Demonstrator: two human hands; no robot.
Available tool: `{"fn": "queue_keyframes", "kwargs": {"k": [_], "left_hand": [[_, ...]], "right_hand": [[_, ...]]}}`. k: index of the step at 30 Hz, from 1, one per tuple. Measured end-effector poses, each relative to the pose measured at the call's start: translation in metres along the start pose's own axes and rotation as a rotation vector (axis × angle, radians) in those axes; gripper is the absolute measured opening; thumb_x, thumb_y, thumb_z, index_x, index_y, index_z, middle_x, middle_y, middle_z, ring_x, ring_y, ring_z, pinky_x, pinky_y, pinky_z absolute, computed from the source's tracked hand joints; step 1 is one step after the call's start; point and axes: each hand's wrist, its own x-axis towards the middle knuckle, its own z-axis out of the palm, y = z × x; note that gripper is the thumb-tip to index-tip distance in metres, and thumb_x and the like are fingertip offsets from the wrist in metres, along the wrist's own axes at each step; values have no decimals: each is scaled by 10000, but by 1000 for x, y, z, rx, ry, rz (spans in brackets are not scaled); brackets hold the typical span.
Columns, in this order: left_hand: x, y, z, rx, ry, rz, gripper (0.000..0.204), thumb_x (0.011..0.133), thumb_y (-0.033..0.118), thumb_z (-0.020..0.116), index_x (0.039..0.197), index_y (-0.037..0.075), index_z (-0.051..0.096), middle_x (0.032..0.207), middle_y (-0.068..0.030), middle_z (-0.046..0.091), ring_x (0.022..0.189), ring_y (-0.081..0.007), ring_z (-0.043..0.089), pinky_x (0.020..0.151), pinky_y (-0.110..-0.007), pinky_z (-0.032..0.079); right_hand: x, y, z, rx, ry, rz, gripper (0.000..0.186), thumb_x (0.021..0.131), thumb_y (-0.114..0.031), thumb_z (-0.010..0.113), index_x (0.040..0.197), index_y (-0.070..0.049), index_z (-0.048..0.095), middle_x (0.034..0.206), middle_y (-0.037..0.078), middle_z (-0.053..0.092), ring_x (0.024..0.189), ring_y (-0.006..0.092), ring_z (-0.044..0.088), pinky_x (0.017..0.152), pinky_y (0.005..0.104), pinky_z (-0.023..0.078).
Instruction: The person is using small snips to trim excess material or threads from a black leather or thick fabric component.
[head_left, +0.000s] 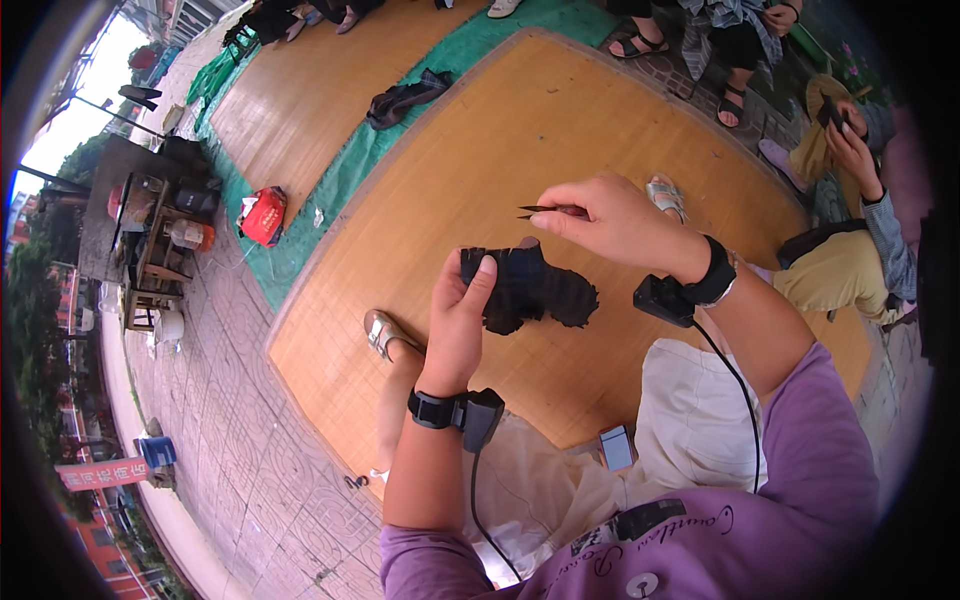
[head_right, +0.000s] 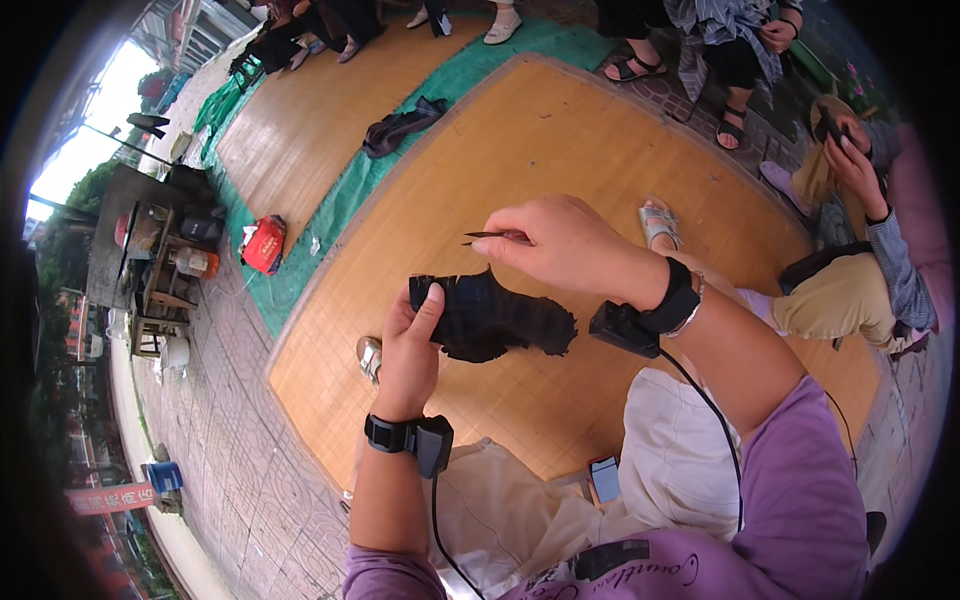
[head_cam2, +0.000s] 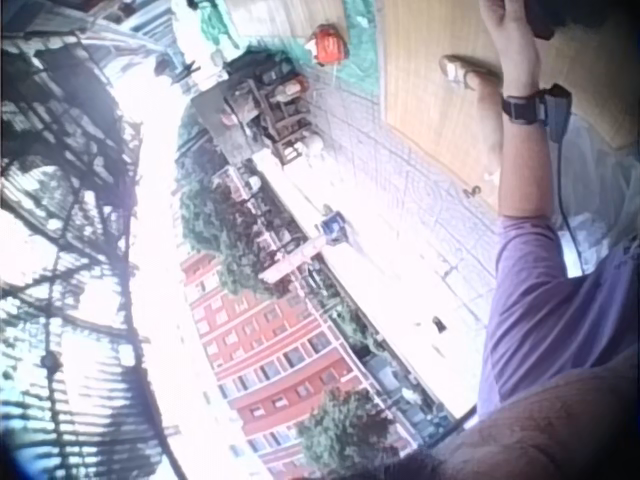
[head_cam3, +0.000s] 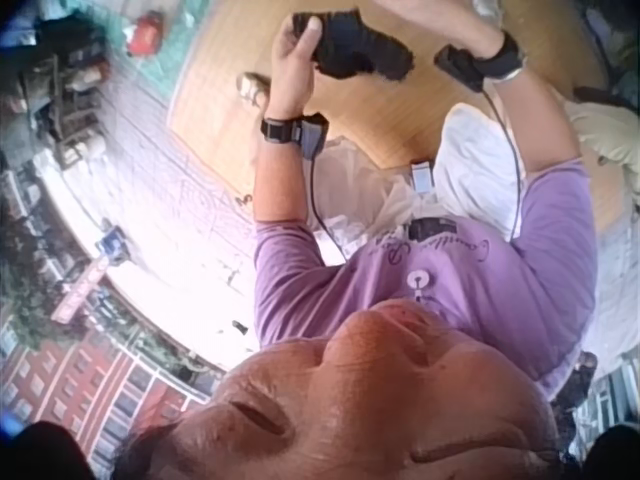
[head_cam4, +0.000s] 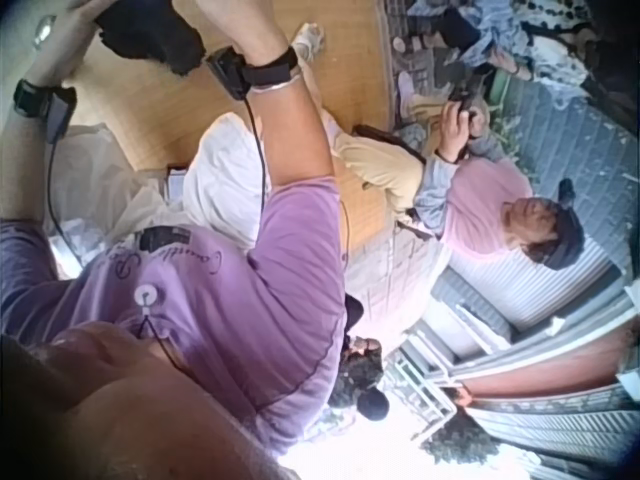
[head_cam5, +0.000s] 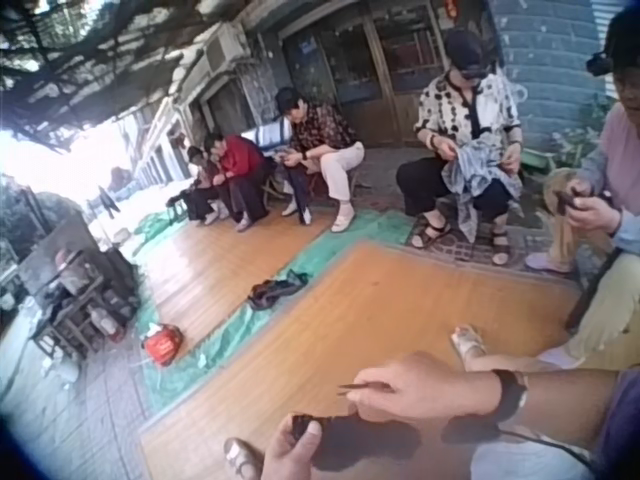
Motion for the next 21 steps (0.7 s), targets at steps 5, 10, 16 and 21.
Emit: {"fn": "queue_keyframes", "kwargs": {"k": [5,10,16,21], "left_hand": [[2,-3,-6,-120,-8,-28,260,1028,228,519,1156,6,559,1107,-72,667,1010,-154,646,884,-308,504],[2,-1,-2,-213,-40,-63,280,1030,228,511,1190,2,551,1141,-96,664,1047,-183,648,922,-332,504],[2,-5,-5,-143,-32,-45,226,1028,223,521,1126,22,554,1069,-61,660,993,-147,646,878,-294,500],[4,-8,-3,165,-9,160,142,1020,199,547,1054,62,547,927,4,607,856,-77,593,761,-237,477]], "right_hand": [[6,22,9,269,157,81,350,987,-313,531,909,9,644,736,128,638,650,239,614,600,364,452],[7,21,9,326,34,160,362,1000,-313,514,954,22,643,694,57,590,647,135,551,611,298,440],[3,11,15,437,-148,106,316,977,-304,569,1003,-5,669,680,19,553,642,103,500,599,273,417],[-2,12,22,492,-256,-5,316,896,-297,691,983,6,672,688,-2,546,654,85,477,595,267,398]]}}
